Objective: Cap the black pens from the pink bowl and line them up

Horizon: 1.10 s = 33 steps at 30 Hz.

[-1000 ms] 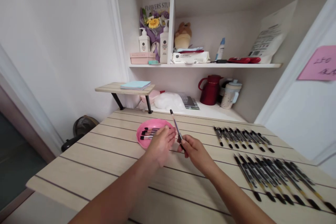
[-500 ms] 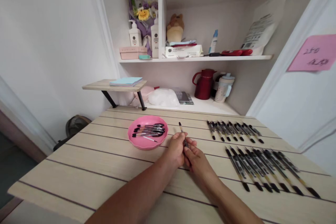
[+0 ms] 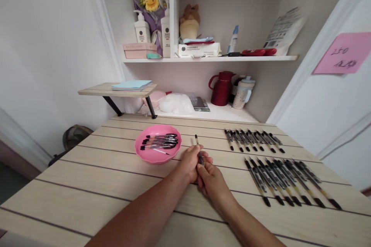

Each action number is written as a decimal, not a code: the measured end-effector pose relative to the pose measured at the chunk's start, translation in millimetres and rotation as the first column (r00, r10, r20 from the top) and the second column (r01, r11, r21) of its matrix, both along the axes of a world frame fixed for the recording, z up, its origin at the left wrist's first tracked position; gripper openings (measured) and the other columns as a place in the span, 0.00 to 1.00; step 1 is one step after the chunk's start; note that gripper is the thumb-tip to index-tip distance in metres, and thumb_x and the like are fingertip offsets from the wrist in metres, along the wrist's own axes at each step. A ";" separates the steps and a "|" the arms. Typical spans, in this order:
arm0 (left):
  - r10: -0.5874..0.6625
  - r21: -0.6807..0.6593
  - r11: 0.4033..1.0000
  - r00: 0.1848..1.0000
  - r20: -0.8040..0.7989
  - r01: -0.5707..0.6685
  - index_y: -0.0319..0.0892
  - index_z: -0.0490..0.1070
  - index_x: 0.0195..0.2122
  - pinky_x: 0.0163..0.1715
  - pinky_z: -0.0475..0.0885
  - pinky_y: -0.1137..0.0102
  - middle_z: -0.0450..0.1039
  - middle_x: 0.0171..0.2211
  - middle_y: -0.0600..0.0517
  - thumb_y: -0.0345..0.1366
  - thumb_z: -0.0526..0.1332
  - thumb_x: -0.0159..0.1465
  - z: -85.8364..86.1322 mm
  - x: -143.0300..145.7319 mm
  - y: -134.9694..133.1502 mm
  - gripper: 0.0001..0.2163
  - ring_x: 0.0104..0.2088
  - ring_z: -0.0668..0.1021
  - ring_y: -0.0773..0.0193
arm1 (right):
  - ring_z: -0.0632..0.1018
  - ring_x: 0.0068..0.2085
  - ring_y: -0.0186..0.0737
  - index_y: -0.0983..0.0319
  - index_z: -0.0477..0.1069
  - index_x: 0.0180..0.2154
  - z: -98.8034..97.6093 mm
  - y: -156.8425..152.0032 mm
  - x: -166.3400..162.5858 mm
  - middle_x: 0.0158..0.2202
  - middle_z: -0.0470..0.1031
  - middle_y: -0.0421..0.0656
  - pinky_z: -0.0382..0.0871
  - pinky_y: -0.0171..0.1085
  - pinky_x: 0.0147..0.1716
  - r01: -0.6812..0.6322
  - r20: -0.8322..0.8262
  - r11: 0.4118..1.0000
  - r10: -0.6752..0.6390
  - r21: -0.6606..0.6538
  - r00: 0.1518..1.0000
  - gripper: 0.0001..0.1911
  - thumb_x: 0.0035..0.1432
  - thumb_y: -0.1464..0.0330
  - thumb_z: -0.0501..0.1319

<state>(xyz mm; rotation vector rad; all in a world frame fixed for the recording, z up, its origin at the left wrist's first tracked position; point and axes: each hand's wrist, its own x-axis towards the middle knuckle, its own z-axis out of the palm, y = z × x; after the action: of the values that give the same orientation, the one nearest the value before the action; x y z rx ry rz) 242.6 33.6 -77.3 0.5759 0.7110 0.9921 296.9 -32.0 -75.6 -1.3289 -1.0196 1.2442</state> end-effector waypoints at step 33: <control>-0.077 0.057 0.996 0.987 0.143 0.070 0.42 0.64 0.36 0.28 0.70 0.71 0.69 0.24 0.54 0.36 0.66 0.49 1.4 -11.9 -5.9 0.14 0.28 0.77 0.63 | 0.61 0.19 0.29 0.61 0.69 0.25 3.6 -11.9 86.7 0.17 0.63 0.35 0.52 0.31 0.19 -0.013 0.433 0.999 -0.011 0.052 0.901 0.12 0.43 0.59 0.60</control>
<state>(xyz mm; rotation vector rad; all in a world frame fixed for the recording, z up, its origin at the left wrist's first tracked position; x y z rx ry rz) 230.8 27.7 -75.9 0.5649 0.5325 0.9752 383.6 -43.9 -72.0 -1.6031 -1.3526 0.9282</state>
